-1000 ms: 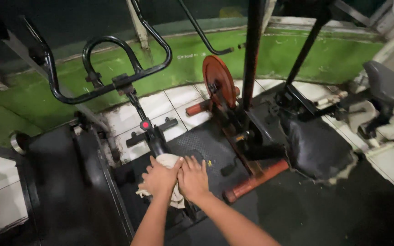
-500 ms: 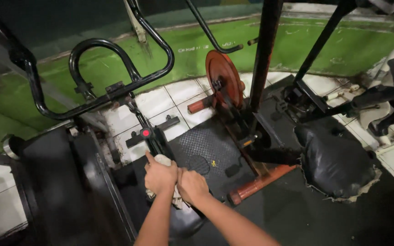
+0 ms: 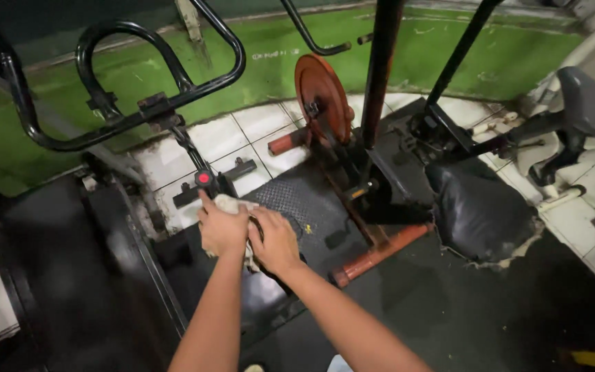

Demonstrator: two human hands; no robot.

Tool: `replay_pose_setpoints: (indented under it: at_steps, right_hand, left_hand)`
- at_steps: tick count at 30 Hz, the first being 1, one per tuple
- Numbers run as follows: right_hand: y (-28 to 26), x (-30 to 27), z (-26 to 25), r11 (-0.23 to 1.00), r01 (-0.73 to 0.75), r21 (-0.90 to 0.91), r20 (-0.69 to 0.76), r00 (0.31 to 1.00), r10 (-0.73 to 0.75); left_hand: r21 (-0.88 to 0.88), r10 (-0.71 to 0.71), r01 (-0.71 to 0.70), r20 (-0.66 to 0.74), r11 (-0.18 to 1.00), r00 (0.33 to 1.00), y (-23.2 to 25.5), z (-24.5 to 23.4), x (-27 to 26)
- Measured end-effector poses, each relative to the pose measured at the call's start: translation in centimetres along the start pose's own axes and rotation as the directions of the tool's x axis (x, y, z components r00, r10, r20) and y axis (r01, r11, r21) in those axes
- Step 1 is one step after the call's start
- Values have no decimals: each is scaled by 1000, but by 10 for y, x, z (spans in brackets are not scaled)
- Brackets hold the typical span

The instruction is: Clean gym equipment using a cloth.

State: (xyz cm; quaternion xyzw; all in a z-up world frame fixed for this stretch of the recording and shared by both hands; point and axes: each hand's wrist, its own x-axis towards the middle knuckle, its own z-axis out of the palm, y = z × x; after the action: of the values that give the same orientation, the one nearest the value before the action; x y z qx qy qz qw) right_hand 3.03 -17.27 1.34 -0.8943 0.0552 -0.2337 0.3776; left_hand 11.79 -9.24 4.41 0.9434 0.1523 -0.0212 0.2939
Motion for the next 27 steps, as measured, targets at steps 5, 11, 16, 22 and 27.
replay_pose_setpoints:
  at_steps: [5, 11, 16, 22, 27]
  right_hand:
    - [3, -26, -5, 995, -47, 84, -64, 997, 53]
    - [-9, -87, -36, 992, -67, -111, 125, 989, 81]
    - [-22, -116, -55, 969, 8, -247, 283, 957, 64]
    - [-13, -132, -74, 937, 149, -315, 378, 926, -21]
    - [-6, -129, -104, 951, 248, -185, 536, 837, -114]
  left_hand:
    - [136, 403, -385, -138, 913, 905, -26, 18, -12]
    - [155, 369, -358, -49, 921, 928, -49, 7, -62]
    - [192, 290, -299, 73, 935, 954, -57, -13, -91]
    - [207, 342, -334, -2, 919, 940, -80, -4, -112]
    - [161, 460, -436, -170, 885, 871, -92, 1, -135]
